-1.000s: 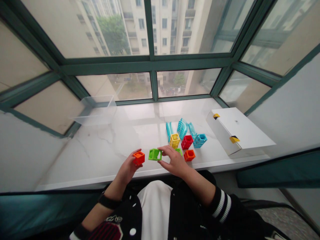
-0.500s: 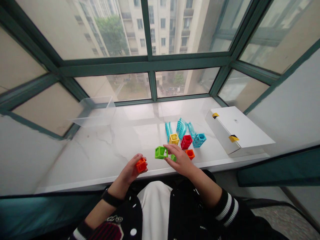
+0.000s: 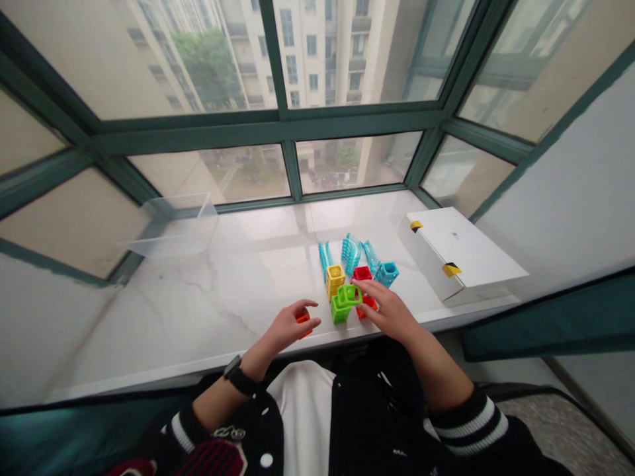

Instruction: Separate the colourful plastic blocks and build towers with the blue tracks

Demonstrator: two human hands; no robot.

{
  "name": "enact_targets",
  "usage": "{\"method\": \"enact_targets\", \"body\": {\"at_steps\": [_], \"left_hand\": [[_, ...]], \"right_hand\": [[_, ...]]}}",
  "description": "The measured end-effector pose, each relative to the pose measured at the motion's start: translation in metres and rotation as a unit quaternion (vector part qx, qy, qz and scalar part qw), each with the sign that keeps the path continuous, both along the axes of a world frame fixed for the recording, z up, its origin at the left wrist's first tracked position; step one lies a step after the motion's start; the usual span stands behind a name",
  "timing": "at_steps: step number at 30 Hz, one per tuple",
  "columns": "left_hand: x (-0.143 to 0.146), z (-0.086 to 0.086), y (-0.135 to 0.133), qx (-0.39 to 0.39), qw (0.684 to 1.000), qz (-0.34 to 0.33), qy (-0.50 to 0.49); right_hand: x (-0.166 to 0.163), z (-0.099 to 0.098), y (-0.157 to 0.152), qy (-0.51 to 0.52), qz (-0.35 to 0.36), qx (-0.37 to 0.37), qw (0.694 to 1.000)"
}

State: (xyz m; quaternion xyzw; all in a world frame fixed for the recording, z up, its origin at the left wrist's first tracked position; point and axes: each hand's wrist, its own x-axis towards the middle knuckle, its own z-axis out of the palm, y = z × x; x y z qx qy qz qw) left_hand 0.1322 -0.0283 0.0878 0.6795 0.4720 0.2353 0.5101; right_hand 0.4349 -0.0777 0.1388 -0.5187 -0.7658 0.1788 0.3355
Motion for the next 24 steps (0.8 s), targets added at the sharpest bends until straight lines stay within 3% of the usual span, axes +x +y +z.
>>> {"method": "enact_targets", "body": {"at_steps": [2,5,16,24], "left_hand": [[0.011,0.002,0.003,0.105,0.992,-0.021,0.064],[0.027,-0.001,0.008,0.176,0.978,-0.045,0.100],[0.051,-0.018,0.014,0.219,0.962,-0.057,0.155],[0.055,-0.026,0.015,0.226,0.960,-0.060,0.152]], "right_hand": [[0.001,-0.001,0.001,-0.013,0.004,-0.012,1.000],[0.001,-0.005,0.003,-0.030,0.008,-0.026,0.999],[-0.004,-0.005,0.015,-0.083,0.039,-0.043,0.995],[-0.006,-0.012,0.019,-0.054,0.040,-0.069,0.995]]}}
